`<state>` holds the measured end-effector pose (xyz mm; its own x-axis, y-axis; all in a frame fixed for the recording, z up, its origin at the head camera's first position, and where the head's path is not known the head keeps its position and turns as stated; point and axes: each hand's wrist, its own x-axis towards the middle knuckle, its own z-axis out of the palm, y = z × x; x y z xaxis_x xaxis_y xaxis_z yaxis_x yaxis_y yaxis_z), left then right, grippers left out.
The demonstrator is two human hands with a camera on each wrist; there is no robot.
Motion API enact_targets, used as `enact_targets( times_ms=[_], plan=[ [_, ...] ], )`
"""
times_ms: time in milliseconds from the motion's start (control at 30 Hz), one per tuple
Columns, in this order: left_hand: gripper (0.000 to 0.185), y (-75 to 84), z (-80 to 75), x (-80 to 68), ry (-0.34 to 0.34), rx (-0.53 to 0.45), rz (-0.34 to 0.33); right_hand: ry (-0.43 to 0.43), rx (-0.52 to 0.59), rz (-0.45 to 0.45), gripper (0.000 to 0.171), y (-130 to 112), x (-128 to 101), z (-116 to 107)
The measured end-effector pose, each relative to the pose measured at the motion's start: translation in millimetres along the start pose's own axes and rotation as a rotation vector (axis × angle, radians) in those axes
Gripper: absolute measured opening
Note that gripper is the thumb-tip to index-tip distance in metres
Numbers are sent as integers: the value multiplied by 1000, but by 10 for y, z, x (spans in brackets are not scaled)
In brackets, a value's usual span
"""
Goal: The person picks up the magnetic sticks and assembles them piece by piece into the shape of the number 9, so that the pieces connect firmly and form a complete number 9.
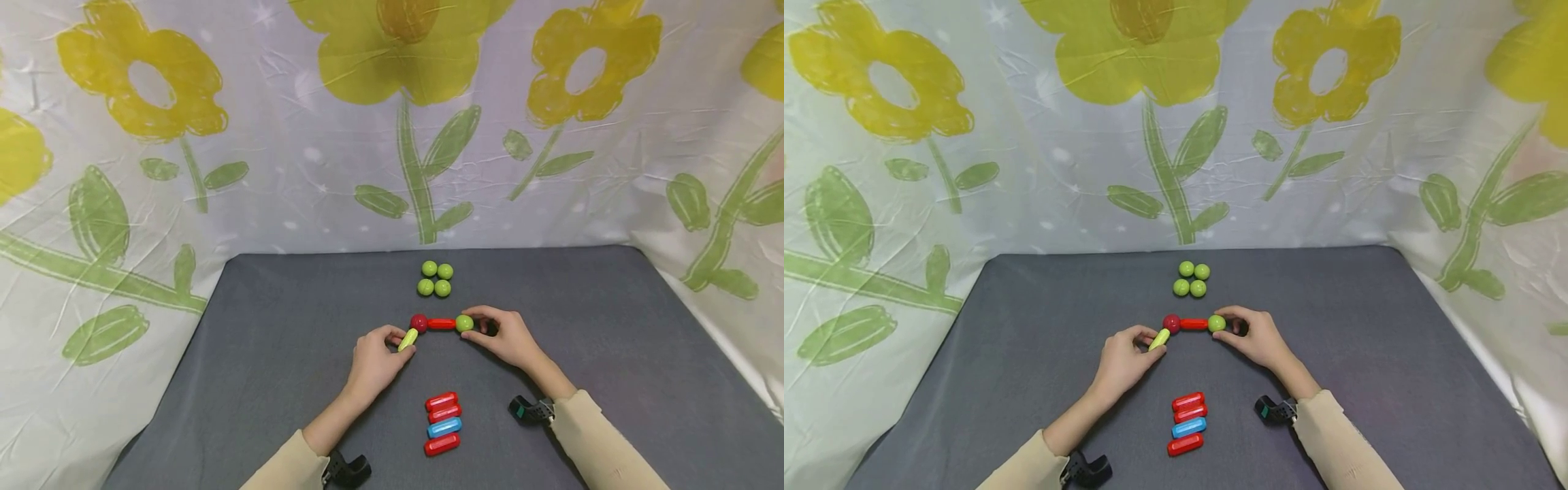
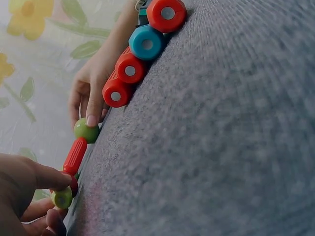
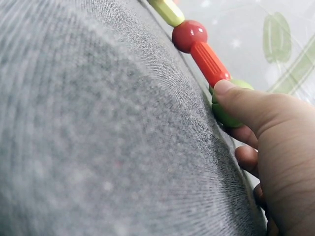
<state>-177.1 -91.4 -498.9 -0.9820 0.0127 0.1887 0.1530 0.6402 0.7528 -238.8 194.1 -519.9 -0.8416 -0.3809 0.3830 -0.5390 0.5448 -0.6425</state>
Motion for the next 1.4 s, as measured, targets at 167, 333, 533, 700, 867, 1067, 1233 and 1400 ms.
enact_targets(
  times_ms=[167,333,533,700,867,1067,1233,1400],
  plan=[
    [29,45,38,14,-29,17,-25,-3,-1,9,34,2,0,-7],
    [40,106,123,17,-47,17,-43,-6,-9,7,34,1,5,-2],
    [48,159,165,31,-68,32,-46,5,-5,-14,34,4,3,2],
    [71,102,81,163,-119,80,23,-4,-2,-14,34,19,8,10],
    [80,-37,16,409,-298,103,209,1,-6,1,35,18,0,15],
    [65,-184,14,533,-375,51,297,3,-15,11,35,17,-30,26],
    [66,-256,25,538,-373,24,314,2,-7,14,35,5,-23,22],
    [68,-290,25,547,-363,4,317,-7,0,6,36,6,9,10]
  ],
)
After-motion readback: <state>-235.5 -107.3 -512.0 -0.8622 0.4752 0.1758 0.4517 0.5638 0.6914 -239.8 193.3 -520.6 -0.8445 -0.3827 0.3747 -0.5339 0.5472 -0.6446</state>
